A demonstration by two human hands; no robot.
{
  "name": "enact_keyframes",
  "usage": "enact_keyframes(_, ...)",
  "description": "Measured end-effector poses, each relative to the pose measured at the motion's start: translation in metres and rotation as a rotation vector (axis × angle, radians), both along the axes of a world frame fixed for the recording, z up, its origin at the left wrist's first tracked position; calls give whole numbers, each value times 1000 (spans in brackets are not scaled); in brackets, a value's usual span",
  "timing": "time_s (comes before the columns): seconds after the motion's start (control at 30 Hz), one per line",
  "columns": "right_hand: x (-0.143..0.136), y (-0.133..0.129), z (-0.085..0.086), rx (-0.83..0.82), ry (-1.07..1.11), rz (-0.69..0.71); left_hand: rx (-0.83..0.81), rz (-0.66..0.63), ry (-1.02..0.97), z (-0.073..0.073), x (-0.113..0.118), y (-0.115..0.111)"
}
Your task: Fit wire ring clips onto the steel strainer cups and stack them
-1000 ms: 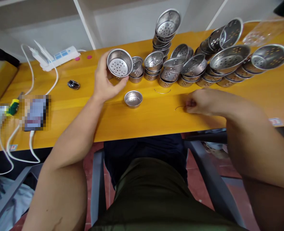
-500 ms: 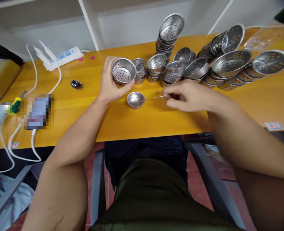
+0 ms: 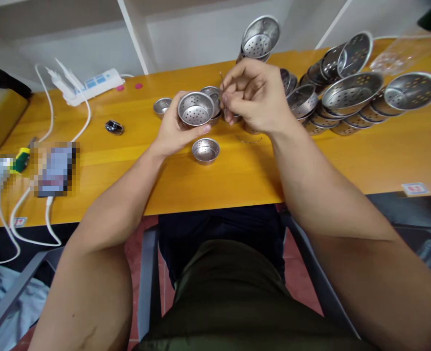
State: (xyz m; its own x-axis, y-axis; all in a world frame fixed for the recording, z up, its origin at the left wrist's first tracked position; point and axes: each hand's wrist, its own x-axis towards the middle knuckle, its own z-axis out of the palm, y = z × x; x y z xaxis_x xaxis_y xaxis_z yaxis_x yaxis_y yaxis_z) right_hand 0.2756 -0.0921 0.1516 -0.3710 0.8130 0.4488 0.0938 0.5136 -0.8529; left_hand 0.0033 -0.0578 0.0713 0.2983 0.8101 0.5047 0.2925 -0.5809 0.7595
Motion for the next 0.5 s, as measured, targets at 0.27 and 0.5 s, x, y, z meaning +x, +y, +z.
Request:
enact_keyframes(0.27, -7, 8, -29, 147, -251, -222, -97, 55, 52, 12, 12, -19)
enact_keyframes(0.5, -10, 5, -32, 194, -424, -276, -102, 79, 95, 20, 11, -28)
